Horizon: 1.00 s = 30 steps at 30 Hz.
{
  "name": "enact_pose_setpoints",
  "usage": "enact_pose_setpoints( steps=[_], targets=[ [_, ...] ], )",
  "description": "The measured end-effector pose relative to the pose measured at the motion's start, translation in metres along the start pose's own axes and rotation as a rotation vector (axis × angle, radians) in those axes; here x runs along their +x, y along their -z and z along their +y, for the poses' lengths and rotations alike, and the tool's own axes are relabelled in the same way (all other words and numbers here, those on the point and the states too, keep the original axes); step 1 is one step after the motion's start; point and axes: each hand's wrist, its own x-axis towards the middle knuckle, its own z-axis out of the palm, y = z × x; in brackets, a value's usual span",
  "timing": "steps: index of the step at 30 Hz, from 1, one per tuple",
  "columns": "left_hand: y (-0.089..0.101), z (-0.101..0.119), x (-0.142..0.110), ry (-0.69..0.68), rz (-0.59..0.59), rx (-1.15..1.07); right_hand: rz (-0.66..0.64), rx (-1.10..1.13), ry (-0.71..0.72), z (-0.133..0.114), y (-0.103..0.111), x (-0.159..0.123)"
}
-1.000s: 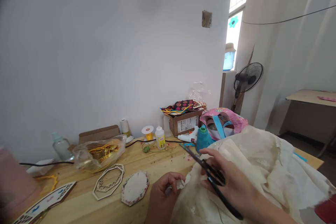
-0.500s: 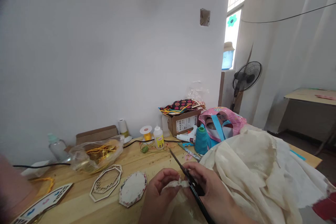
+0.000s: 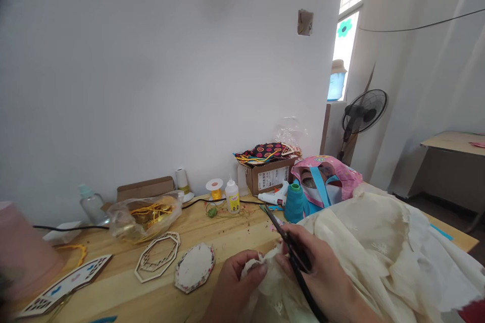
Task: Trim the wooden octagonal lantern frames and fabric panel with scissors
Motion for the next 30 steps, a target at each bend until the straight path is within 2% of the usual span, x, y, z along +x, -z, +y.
enact_pose_setpoints(
  steps=[3,7,14,20,23,27,30],
  targets=[
    [0.004,-0.008,0.001,0.003,-0.024,-0.014,-0.036,-0.178,-0.007,0.0,0.019,0.0],
    [0.003,-0.012,0.001,-0.032,-0.05,-0.016,-0.204,-0.365,0.026,0.002,0.043,-0.002],
    [0.003,-0.006,-0.002,-0.053,0.004,0.128,-0.453,-0.507,0.164,0.008,0.068,-0.001],
    [0.002,-0.004,-0.002,-0.126,-0.011,0.216,-0.472,-0.675,0.259,0.007,0.067,0.015],
    [-0.002,0.002,-0.003,-0.173,-0.074,0.198,-0.516,-0.694,0.343,0.001,0.064,0.021],
    [-0.005,0.007,-0.004,-0.2,-0.109,0.164,-0.555,-0.739,0.37,-0.007,0.064,0.023],
    [-0.005,0.008,-0.003,-0.188,-0.108,0.175,-0.479,-0.723,0.359,-0.009,0.068,0.022]
  ],
)
